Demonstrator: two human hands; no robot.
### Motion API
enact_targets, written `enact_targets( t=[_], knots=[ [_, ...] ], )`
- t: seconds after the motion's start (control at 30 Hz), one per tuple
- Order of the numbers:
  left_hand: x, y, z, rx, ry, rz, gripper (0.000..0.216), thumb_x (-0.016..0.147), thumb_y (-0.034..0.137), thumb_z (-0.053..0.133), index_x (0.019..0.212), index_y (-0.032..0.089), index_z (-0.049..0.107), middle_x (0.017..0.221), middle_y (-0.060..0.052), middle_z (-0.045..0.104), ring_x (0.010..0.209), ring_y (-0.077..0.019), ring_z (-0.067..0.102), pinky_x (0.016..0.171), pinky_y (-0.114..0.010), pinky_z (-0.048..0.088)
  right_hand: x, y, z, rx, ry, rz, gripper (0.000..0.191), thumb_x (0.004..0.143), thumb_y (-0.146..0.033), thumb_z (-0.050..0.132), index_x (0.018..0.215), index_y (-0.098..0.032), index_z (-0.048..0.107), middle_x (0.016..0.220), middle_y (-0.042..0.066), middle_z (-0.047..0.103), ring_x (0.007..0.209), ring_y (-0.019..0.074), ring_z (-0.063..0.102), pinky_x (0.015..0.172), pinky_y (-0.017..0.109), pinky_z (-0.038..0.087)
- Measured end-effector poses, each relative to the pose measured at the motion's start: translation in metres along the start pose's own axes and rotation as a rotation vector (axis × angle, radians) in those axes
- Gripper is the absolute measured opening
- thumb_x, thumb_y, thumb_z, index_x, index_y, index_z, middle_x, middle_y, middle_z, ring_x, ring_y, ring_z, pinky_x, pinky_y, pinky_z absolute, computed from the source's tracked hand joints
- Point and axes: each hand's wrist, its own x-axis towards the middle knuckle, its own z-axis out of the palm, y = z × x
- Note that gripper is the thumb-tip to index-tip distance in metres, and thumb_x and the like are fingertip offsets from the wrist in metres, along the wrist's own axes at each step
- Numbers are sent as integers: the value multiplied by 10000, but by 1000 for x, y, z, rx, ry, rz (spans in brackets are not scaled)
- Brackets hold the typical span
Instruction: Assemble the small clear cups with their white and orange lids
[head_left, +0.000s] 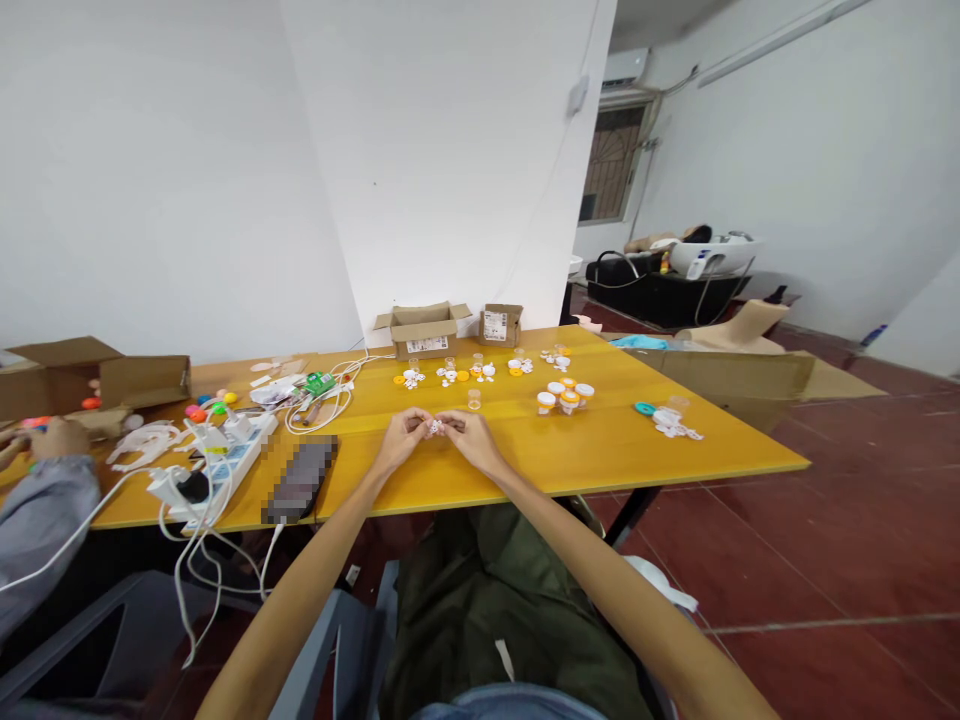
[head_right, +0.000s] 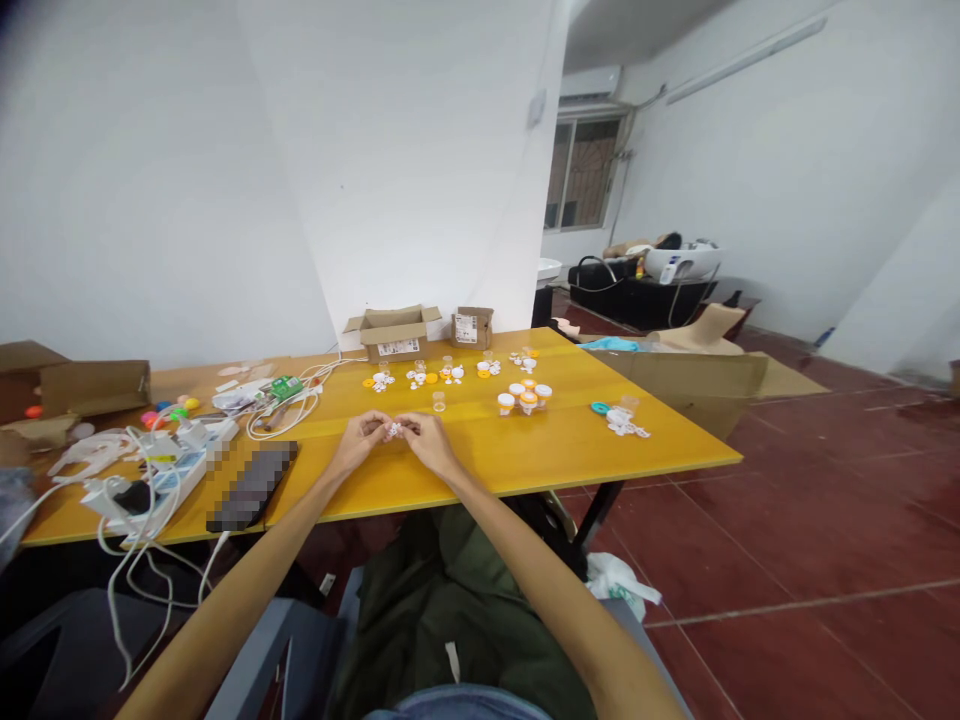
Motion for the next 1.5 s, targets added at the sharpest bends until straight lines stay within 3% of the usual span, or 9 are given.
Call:
enact_targets(
  t=[0.63, 0.87, 1.07, 1.23, 1.5],
  knots=[
    [1, 1, 0, 33, -13, 37, 316, 744, 470, 763, 672, 173, 685, 642, -19, 677, 633, -153, 613, 679, -286, 527, 0, -1, 0, 27, 49, -6, 150, 785, -314, 644, 844, -213, 737, 816, 35, 769, 762, 195, 724, 779, 341, 601],
    [1, -2, -2, 55, 0, 32, 274, 767, 429, 749, 697, 172, 684, 682, -27, 688, 658, -157, 618, 698, -287, 519, -1, -3, 1, 24, 34, 5, 143, 790, -306, 642, 847, -215, 736, 813, 37, 767, 768, 199, 725, 784, 344, 599],
    [2, -4, -1, 50, -13, 56, 324, 781, 489, 730, 756, 168, 693, 720, -34, 703, 680, -159, 632, 701, -286, 524, 0, -6, -2, 63, 60, 26, 146, 765, -306, 659, 840, -206, 736, 834, 43, 770, 779, 201, 726, 784, 340, 598],
    [2, -3, 1, 1, -29, 49, 336, 728, 468, 794, 828, 168, 682, 750, -37, 713, 688, -156, 647, 715, -297, 544, 1, -8, -6, 73, 117, 49, 164, 763, -333, 680, 840, -202, 740, 844, 59, 774, 785, 217, 730, 781, 349, 602],
    [1, -4, 0, 14, 8, 36, 307, 735, 447, 781, 837, 177, 676, 779, -25, 703, 701, -144, 634, 733, -290, 533, -2, -8, -2, 66, 87, 52, 216, 799, -409, 668, 802, -210, 754, 815, 53, 781, 745, 222, 735, 753, 356, 619]
  ],
)
